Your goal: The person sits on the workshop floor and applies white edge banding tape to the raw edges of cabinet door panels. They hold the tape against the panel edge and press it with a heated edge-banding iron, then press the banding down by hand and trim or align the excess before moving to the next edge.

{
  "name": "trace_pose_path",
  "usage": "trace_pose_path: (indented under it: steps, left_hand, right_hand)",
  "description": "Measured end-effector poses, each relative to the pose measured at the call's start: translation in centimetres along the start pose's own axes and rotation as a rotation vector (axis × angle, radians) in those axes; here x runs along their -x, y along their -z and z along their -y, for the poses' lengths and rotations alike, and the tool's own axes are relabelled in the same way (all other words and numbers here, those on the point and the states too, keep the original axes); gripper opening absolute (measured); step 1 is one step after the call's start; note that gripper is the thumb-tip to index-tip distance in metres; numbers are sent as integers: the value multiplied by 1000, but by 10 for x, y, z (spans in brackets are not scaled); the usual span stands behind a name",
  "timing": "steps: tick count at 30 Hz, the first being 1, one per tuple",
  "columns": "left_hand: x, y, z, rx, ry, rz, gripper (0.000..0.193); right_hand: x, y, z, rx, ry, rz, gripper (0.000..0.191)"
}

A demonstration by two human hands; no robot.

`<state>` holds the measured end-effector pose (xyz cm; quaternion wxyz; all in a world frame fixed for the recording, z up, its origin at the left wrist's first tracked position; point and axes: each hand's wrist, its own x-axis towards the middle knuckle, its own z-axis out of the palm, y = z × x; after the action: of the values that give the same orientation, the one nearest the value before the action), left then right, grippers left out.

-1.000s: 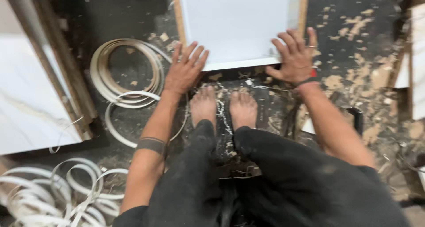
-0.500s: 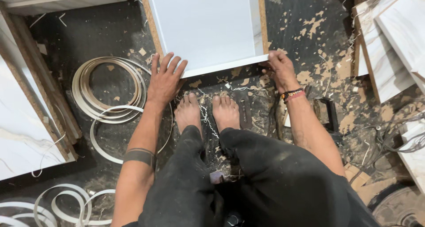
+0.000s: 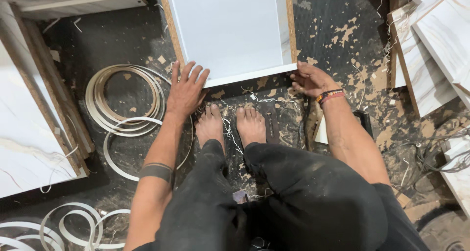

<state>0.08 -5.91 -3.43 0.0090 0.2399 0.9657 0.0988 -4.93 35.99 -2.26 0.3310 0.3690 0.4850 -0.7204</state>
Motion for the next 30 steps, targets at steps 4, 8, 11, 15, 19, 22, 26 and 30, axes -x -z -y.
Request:
trace_pose_path:
  steps: [4,8,11,15,19,22,26,30]
  left_hand:
    - [1,1,0,2,15,-5,61]
    - [3,0,0,6,14,-25,57]
    - [2,0,-1,4,10,-41,56]
    - [2,1,-2,12,24,-33,55]
    - [3,1,-2,7,29,-24,55]
    - [3,-1,-2,-1,32,-21,55]
    - [3,-3,-1,-8,34,-18,53]
    - [3,-2,-1,-16,30,-17,53]
  right_hand:
    - [8,4,-2,220,193,-136,18]
    - [7,9,-7,318,393,-139,12]
    - [7,6,-4,341,483,-100,14]
    - [15,-14,-4,999,590,-584,20]
    - [21,-44,-11,1331,730,-815,21]
    - [25,-55,-14,1491,790,-861,20]
    - [28,-58,-19,1651,889,-817,17]
    - [24,-47,-14,1525,841,-738,15]
